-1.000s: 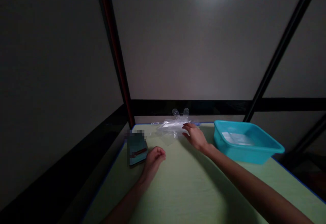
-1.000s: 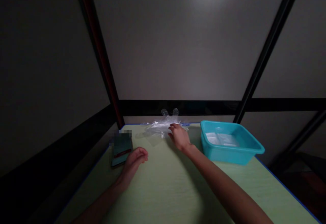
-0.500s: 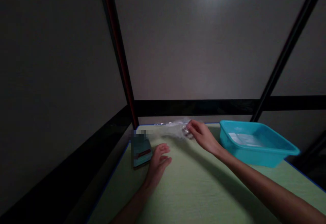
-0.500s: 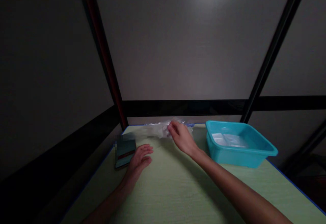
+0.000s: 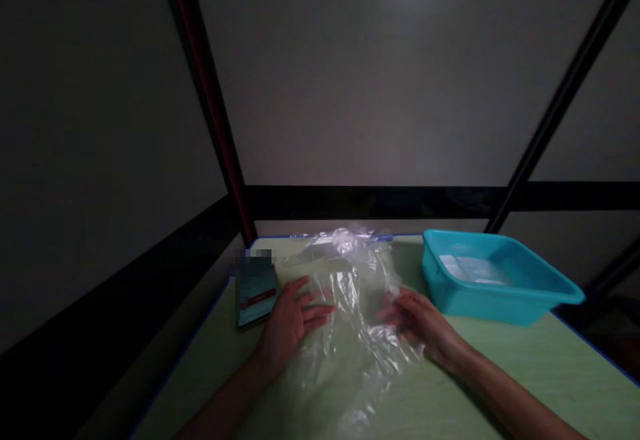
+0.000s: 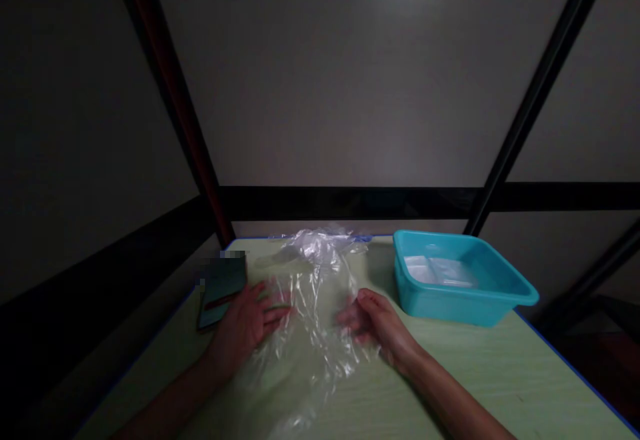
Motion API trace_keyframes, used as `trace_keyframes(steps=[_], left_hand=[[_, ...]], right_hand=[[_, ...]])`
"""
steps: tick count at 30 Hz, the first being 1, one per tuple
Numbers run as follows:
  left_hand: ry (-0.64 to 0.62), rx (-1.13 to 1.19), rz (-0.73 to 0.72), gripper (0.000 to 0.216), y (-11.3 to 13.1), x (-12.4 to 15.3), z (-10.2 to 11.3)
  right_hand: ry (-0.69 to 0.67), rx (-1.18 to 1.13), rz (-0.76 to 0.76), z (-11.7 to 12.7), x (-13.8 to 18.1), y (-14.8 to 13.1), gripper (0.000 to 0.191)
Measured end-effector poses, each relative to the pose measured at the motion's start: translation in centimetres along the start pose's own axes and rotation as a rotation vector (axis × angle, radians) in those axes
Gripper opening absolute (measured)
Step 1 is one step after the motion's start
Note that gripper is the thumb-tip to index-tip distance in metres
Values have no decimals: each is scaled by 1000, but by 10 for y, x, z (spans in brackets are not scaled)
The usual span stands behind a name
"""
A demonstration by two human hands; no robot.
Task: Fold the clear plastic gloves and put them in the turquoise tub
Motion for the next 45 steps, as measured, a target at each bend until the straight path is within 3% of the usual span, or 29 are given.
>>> trace_keyframes(steps=[3, 7, 9, 11, 13, 15, 17, 19, 25, 30, 33, 36, 38, 41, 45], left_hand=[[54, -10, -46, 45, 2, -2, 4], [262, -206, -273, 49, 8, -3, 20], [382, -390, -437, 48, 18, 7, 24], [430, -611, -580, 44, 29, 22, 18], [386, -850, -683, 33, 36, 37, 2], [268, -1079, -789, 18, 36, 50, -20], [140, -1279, -873, 15, 30, 59, -40], [88, -1443, -898, 20, 21, 59, -50], [314, -1737, -767, 18, 19, 43, -31], [363, -1778, -750, 21, 30, 44, -31], [261, -1696, -714, 29, 25, 41, -50], [77, -1710, -674, 40, 7, 30, -80], [20, -1757, -652, 43, -5, 20, -94], [-10, -1867, -592, 46, -19, 8, -97], [-26, -1950, -613, 53, -22, 5, -80]], right_hand=[[13, 191, 77, 6, 5, -5, 28], [2, 740, 552, 0, 25, -39, 32], [-178, 1037, 777, -21, 41, -45, 32], [-465, 1272, 868, -43, 56, -35, 31], [-699, 1424, 864, -57, 67, -21, 30], [-782, 1502, 848, -62, 71, -13, 30], [-767, 1534, 843, -63, 70, -9, 28], [-721, 1553, 840, -59, 65, -10, 25], [-499, 1626, 819, -41, 50, -24, 25], [-282, 1428, 768, -36, 41, -31, 32], [-267, 1367, 723, -43, 35, -22, 44], [-242, 1398, 709, -48, 26, -10, 50], [-212, 1439, 706, -47, 20, -3, 50], [-184, 1531, 685, -40, 14, 8, 49], [-165, 1637, 646, -33, 10, 13, 51]])
Point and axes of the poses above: each hand's wrist, its own x-axis away from the middle knuckle, its own z-axis out of the back of the hand, y = z × x, the point moved 7 cm from there along -x, towards the middle knuckle, and after that the axes turned 15 degrees about -x, right-handed, at the moved point
